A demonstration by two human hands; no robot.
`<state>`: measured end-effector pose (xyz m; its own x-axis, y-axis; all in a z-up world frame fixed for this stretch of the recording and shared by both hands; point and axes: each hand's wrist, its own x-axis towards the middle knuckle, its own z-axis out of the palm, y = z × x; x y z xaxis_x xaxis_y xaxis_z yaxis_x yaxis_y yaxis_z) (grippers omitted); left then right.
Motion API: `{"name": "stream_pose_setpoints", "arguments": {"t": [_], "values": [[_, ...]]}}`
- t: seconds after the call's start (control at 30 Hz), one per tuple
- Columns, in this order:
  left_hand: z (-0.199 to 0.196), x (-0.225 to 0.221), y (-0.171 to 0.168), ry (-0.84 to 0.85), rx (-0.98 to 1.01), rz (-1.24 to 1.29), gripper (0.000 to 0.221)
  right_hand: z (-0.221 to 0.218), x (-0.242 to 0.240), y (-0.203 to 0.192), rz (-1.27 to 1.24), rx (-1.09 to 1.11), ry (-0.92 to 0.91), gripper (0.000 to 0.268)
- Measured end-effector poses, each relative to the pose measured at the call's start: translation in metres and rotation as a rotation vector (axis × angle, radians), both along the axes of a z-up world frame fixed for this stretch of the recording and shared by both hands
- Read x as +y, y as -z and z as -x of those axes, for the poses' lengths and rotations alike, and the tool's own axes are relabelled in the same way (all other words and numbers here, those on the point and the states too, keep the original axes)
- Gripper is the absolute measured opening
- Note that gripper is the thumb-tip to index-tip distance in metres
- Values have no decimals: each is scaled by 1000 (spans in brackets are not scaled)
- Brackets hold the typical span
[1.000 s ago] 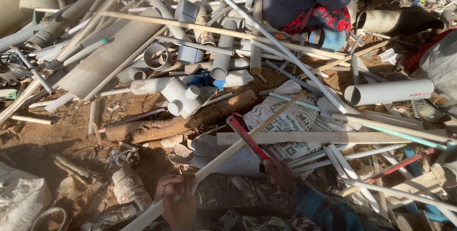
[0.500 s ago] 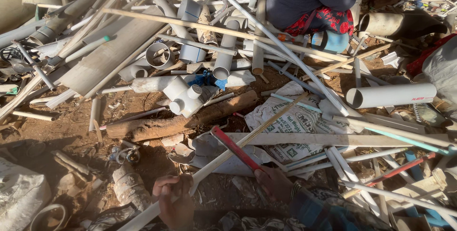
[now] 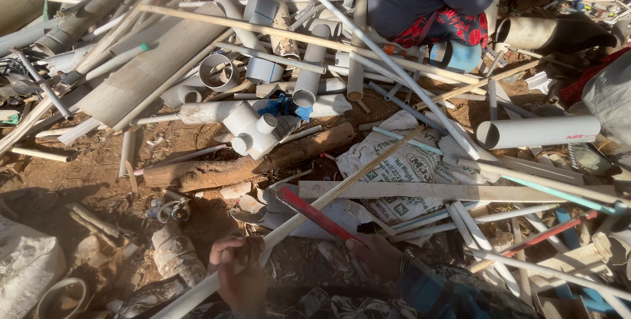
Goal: The person uses a saw to cut a white PVC pipe while sitting on the ground in a recycling center.
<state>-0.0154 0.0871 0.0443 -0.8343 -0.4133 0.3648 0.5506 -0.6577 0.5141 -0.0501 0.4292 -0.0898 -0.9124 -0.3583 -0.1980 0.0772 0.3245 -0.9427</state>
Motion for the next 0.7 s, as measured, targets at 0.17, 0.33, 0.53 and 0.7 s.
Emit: {"name": "stream_pose_setpoints", "arguments": {"t": [0.17, 0.33, 0.53, 0.7], "values": [[4, 1, -7, -31, -91, -99, 23, 42, 45, 40, -239, -55, 211, 58], [0, 3, -2, 76, 146, 56, 26, 56, 66, -34, -246, -125, 363, 54], [-4, 2, -5, 83, 97, 81, 28, 4, -1, -42, -85, -335, -16, 53], [-4, 5, -9, 52, 32, 58, 26, 69, 93, -28, -464, -97, 359, 52]]}}
